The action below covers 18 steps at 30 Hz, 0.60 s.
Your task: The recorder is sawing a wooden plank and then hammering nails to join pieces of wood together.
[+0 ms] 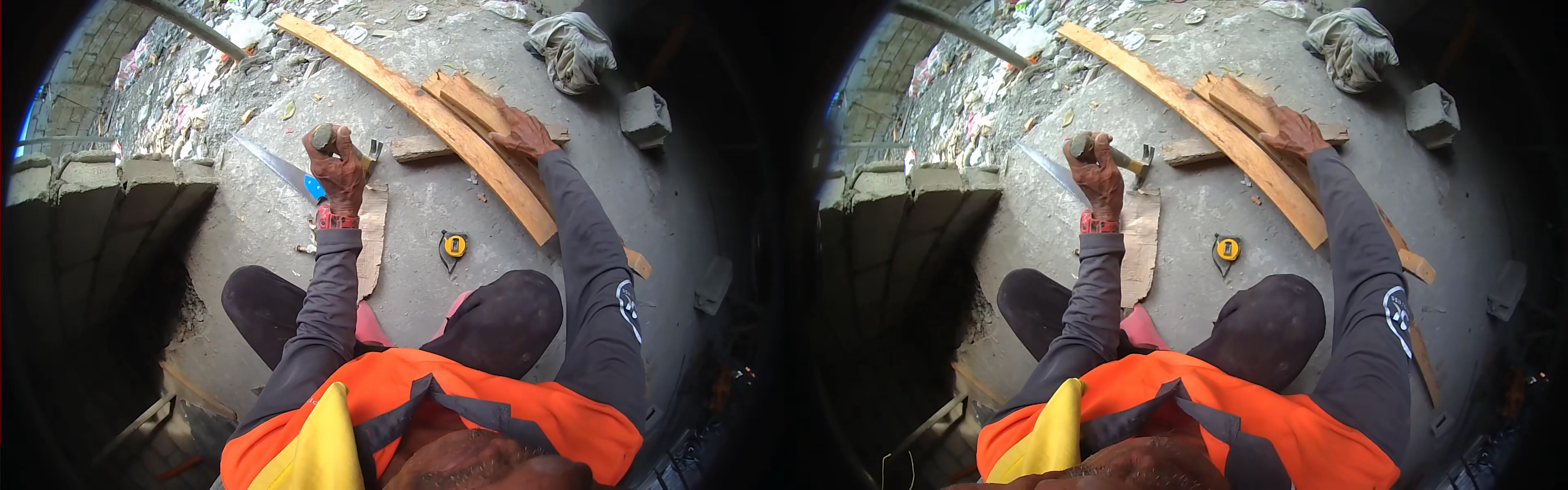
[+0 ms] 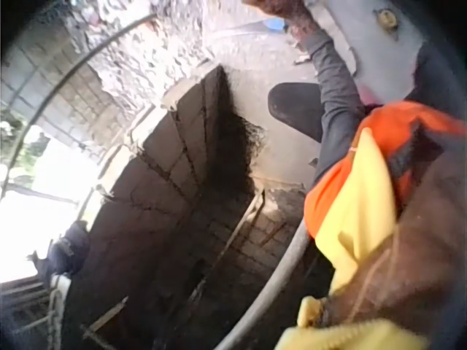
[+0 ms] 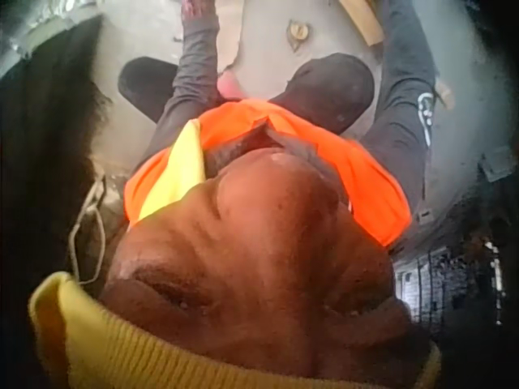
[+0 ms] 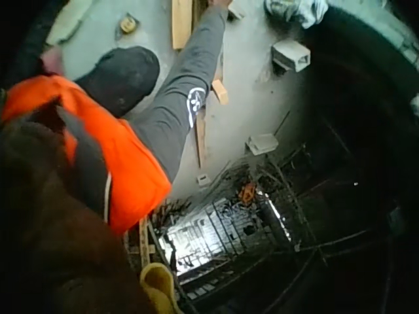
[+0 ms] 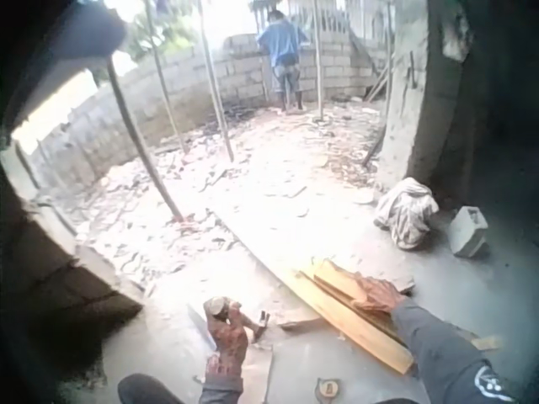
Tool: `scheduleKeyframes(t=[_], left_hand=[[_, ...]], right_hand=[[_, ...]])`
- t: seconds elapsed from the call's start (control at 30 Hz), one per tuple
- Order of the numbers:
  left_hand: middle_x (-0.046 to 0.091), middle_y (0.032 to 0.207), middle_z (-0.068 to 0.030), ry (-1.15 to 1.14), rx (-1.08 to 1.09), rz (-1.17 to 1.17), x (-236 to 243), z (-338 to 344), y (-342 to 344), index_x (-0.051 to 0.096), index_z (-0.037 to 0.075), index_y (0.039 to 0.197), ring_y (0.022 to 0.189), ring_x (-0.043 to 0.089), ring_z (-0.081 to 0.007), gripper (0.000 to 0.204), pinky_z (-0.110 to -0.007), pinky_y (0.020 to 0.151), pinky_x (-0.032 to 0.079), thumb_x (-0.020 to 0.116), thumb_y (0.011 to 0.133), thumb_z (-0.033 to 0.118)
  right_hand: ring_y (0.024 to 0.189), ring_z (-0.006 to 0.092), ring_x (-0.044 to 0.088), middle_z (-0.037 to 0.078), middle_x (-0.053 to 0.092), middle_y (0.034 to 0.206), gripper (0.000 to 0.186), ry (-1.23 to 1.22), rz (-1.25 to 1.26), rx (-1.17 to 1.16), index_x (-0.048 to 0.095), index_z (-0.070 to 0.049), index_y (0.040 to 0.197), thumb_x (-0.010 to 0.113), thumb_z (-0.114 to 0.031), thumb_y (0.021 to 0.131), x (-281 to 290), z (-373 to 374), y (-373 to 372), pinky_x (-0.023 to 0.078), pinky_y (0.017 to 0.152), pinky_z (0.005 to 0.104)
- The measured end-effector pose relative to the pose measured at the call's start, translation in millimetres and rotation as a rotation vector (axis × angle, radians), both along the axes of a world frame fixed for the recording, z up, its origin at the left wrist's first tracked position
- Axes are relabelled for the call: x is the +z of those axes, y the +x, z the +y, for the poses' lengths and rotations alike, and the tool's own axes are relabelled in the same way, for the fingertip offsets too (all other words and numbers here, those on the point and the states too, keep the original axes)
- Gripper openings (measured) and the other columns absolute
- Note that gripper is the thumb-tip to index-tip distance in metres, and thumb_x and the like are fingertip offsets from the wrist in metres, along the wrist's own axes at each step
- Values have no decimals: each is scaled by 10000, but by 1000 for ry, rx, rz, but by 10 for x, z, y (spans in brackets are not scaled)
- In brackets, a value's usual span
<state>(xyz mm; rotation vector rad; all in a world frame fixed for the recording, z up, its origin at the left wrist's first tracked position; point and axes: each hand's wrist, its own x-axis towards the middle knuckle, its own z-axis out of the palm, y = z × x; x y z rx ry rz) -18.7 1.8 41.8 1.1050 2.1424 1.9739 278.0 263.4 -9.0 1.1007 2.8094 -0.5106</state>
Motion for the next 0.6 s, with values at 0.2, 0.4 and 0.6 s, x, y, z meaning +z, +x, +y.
scheduleKeyframes(t=[0.2, 0.4, 0.6], left_hand=[[685, 887, -65, 12, -17, -39, 39, 116, -7, 525, 42, 1086, 846, 679, -148, 180, -288, 789, 533, 651, 1025, 156], [666, 770, -67, 8, -186, -122, 133, 609, -264, 537, 36, 1034, 631, 646, -130, 202, -269, 607, 513, 688, 1004, 167], [676, 784, -38, 439, -186, 241, 1240, 1489, -461, 624, -2, 1103, 726, 674, -141, 375, -304, 653, 549, 803, 915, 269]], right_hand=[[1196, 439, 608, 222, 587, 1370, 919, -66, 76, -113, 274, -180, 1617, 676, -523, 865, -59, -96, -153, 488, 1027, 502], [1180, 413, 630, 203, 580, 1381, 909, 9, 29, -247, 294, -160, 1618, 637, -590, 895, 66, -331, -280, 490, 1027, 486], [1139, 393, 652, 179, 595, 1355, 892, 11, -22, -304, 314, -190, 1612, 587, -660, 905, 140, -375, -305, 508, 998, 485]])
